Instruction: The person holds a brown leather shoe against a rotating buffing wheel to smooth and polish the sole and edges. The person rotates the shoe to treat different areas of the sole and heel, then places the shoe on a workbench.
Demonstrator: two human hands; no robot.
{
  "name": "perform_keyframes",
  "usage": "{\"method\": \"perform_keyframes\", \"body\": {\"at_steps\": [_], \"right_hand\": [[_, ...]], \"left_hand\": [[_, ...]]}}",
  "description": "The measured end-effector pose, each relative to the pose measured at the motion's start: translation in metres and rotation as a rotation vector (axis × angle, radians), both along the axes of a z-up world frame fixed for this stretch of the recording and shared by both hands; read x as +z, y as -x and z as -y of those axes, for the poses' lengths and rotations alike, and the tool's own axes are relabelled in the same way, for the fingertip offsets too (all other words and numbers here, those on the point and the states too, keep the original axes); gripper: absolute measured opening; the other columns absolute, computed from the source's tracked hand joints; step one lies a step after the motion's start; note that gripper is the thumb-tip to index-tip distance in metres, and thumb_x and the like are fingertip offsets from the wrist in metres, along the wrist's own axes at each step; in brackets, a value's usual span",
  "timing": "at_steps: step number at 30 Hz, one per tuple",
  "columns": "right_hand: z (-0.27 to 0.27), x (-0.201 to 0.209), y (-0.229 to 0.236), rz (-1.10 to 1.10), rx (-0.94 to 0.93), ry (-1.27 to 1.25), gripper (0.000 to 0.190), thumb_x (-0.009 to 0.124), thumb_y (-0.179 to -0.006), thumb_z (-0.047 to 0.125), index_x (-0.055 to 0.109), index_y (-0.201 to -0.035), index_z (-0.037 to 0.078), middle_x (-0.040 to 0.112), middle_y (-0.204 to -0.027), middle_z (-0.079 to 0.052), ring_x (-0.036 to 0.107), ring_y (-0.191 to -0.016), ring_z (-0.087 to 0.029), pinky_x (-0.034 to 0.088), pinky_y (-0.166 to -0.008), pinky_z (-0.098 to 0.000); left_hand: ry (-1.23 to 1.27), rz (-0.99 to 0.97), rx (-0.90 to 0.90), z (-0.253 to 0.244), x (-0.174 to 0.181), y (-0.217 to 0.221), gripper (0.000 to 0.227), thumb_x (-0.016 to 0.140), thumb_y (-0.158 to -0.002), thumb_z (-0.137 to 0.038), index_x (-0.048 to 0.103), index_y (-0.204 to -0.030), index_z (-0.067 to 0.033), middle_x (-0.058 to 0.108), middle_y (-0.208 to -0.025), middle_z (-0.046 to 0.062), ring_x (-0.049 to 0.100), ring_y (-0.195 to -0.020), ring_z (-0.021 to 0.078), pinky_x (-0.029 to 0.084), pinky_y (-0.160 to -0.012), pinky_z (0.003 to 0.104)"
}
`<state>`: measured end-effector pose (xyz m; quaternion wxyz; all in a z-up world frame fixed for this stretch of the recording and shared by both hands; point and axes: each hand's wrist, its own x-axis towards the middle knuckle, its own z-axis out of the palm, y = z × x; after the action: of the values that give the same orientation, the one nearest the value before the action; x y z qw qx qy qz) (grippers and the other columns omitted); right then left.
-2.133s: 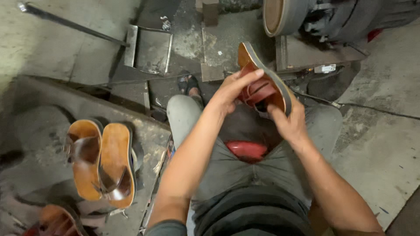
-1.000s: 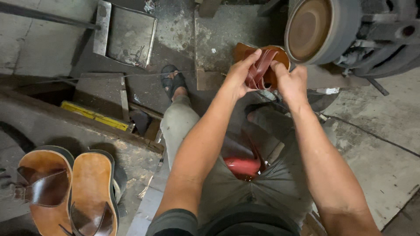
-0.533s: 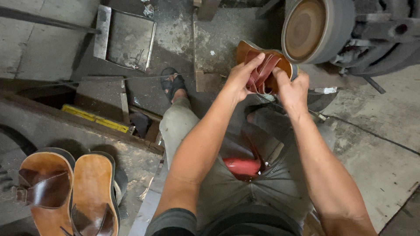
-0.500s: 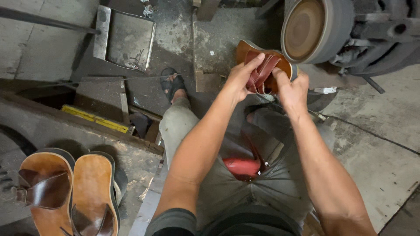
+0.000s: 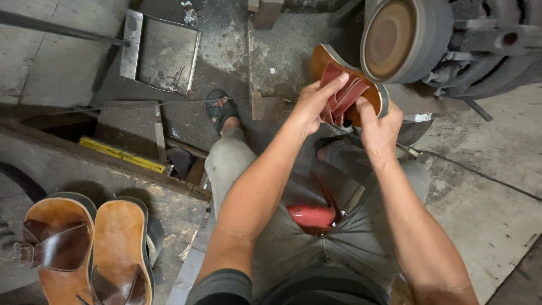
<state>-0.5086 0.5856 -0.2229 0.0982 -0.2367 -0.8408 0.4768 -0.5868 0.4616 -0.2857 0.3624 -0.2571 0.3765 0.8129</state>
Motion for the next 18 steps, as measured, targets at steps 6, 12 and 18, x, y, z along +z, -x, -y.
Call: {"method": "perform_keyframes", "body": {"at_steps": [6,12,18], "right_hand": [[0.004,0.014,-0.010,-0.054,0.026,-0.031,0.012,0.074,-0.096,0.010,0.069,-0.085,0.008,0.064,-0.078,-0.004,0.057,-0.077,-0.015,0.048,-0.076,-0.0329],[0.000,0.008,-0.023,-0.103,0.036,-0.061,0.010,0.074,-0.097,0.010,0.070,-0.088,0.007,0.064,-0.079,-0.006,0.057,-0.075,-0.018,0.048,-0.075,-0.0357],[0.001,0.005,-0.037,-0.141,0.003,-0.075,0.010,0.076,-0.097,0.011,0.069,-0.090,0.007,0.063,-0.081,-0.005,0.056,-0.077,-0.016,0.048,-0.076,-0.0337]], "left_hand": [[-0.020,-0.046,0.019,-0.003,0.012,-0.005,0.062,0.096,-0.066,-0.039,0.072,-0.110,-0.0029,0.070,-0.091,0.025,0.073,-0.080,0.0395,0.062,-0.060,0.057],[-0.033,-0.101,0.025,-0.009,0.010,-0.008,0.057,0.097,-0.065,-0.036,0.073,-0.104,-0.0020,0.071,-0.088,0.023,0.073,-0.078,0.0369,0.063,-0.060,0.053],[-0.043,-0.160,0.015,-0.010,0.016,-0.012,0.051,0.097,-0.065,-0.034,0.075,-0.100,-0.0030,0.070,-0.086,0.019,0.073,-0.077,0.0317,0.063,-0.061,0.047]]}}
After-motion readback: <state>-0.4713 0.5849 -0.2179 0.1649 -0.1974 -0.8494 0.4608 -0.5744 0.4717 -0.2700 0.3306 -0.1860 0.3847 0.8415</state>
